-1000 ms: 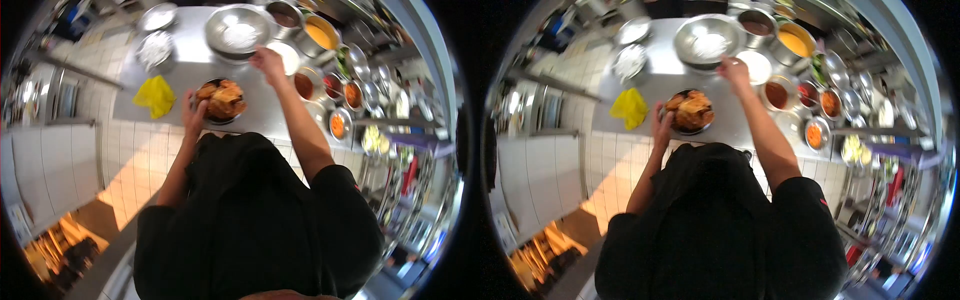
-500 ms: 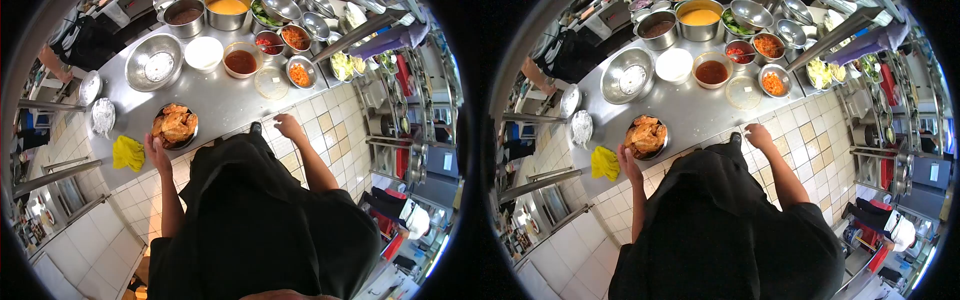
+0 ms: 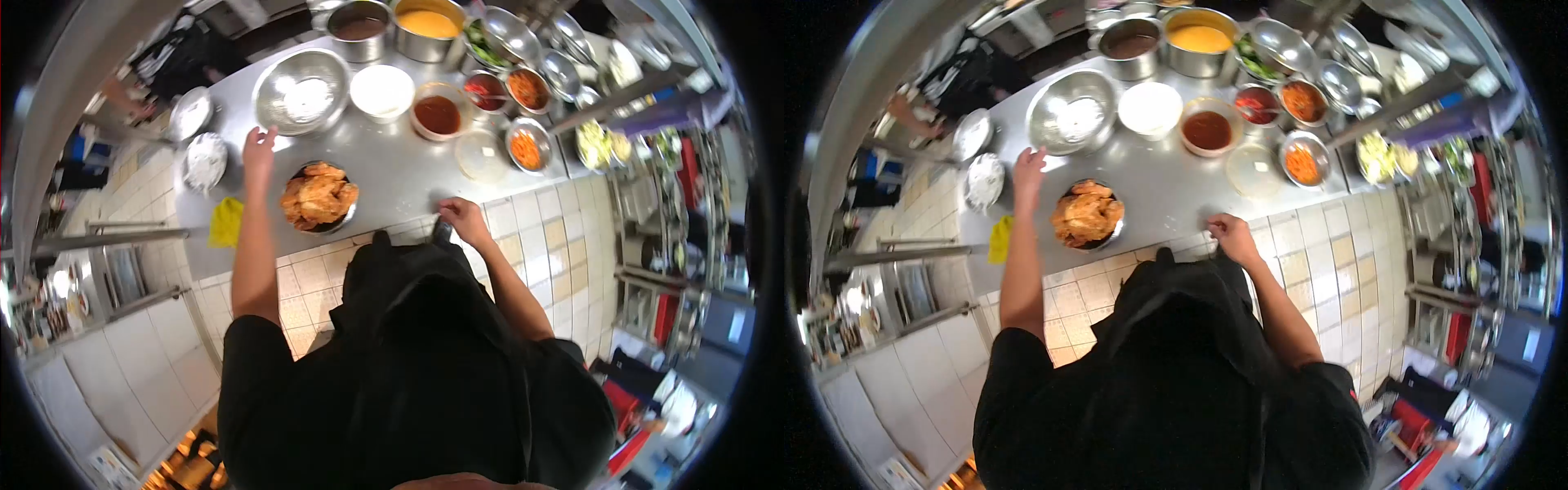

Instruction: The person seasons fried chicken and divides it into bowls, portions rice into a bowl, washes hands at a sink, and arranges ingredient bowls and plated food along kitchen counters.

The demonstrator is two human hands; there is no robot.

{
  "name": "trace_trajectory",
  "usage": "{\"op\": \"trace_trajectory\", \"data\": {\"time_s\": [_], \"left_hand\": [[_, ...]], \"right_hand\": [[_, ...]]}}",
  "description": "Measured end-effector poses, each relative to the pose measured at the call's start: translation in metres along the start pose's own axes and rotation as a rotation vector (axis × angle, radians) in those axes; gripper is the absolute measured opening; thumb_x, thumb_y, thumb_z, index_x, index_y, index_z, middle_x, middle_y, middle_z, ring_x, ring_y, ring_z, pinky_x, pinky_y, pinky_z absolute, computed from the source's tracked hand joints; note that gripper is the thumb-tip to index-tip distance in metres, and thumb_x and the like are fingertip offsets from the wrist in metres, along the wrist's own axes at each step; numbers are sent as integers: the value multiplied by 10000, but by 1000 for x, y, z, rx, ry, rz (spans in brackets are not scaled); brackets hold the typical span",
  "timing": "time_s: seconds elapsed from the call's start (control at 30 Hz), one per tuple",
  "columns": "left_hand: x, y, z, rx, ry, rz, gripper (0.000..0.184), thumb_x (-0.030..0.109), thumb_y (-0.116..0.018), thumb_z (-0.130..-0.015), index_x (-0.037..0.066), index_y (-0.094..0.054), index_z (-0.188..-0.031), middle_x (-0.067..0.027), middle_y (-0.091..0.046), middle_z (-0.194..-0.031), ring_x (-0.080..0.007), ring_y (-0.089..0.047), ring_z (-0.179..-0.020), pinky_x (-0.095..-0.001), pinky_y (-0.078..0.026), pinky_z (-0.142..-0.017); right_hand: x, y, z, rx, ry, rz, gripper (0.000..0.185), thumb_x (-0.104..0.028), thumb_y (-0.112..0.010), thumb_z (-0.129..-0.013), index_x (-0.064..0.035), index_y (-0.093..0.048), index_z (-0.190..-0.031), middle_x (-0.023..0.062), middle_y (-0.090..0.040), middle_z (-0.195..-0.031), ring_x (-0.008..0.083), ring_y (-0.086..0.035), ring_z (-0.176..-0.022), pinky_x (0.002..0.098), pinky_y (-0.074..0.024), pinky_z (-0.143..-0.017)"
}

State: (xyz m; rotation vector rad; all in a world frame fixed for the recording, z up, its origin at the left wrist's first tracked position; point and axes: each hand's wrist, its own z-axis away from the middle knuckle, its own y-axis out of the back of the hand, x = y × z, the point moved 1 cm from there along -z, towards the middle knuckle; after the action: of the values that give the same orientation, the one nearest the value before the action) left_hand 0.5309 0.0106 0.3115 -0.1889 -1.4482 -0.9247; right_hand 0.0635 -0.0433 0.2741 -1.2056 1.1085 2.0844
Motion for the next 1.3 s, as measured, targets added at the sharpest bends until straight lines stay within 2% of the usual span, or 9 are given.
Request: {"op": "trace_trajectory", "data": {"time_s": [0.07,0.13,0.2,0.33,0.53,0.83,0.9,0.97,1.3], "left_hand": [[0,-2,-19,-93,140,-83,679,377,-666,-832,-64,-440,-1296,-162,-577,-1170,-206,-567,-982,-310,-455,-808],[-4,6,-15,108,-102,-279,710,398,-671,-821,-66,-431,-1301,-164,-560,-1196,-207,-564,-983,-315,-455,-785],[-13,20,10,-33,57,-110,696,409,-661,-831,-40,-432,-1311,-144,-554,-1204,-208,-551,-1012,-344,-440,-825],[-59,59,66,-184,359,166,685,488,-603,-859,29,-421,-1333,-104,-522,-1240,-218,-517,-1077,-398,-413,-897],[-60,27,151,-310,340,465,744,601,-419,-902,28,-354,-1372,-136,-419,-1367,-274,-453,-1197,-443,-398,-950],[-73,-22,189,-158,260,496,575,499,-394,-942,73,-399,-1329,-114,-506,-1251,-247,-540,-1063,-422,-471,-864],[-84,-35,194,-69,296,595,362,240,-477,-937,118,-439,-1276,-62,-595,-1007,-214,-594,-857,-380,-506,-767],[-63,-57,202,91,377,575,376,214,-515,-918,103,-426,-1266,-68,-594,-947,-209,-598,-774,-362,-522,-693],[-57,-73,205,67,381,686,406,252,-487,-926,52,-404,-1269,-97,-558,-1038,-212,-583,-824,-403,-532,-677]], "right_hand": [[12,7,4,33,10,-8,204,-90,-616,-832,31,-647,-993,134,-679,-805,168,-647,-665,298,-519,-669],[31,21,7,159,-143,-196,189,-119,-598,-861,23,-636,-980,116,-667,-808,176,-641,-637,310,-521,-611],[41,38,11,293,-363,-482,182,-145,-583,-881,12,-627,-963,106,-657,-810,179,-638,-633,313,-519,-580],[58,87,14,571,-431,-697,183,-208,-562,-898,-28,-577,-929,72,-620,-805,167,-625,-636,279,-502,-537],[77,137,-23,717,-355,-749,156,-192,-578,-879,-39,-552,-897,58,-586,-749,166,-594,-597,302,-509,-536],[98,189,-54,558,-279,-923,251,-210,-560,-917,7,-436,-943,135,-581,-730,237,-646,-625,344,-545,-534],[113,196,-66,458,-269,-889,174,-94,-542,-891,27,-433,-954,164,-607,-791,249,-646,-642,369,-574,-583],[117,203,-71,474,-237,-924,139,-34,-515,-864,26,-433,-958,182,-594,-870,272,-637,-662,384,-592,-620],[55,173,-2,226,-221,-794,74,-49,-510,-850,-28,-477,-912,113,-622,-837,190,-635,-655,339,-590,-575]]}}
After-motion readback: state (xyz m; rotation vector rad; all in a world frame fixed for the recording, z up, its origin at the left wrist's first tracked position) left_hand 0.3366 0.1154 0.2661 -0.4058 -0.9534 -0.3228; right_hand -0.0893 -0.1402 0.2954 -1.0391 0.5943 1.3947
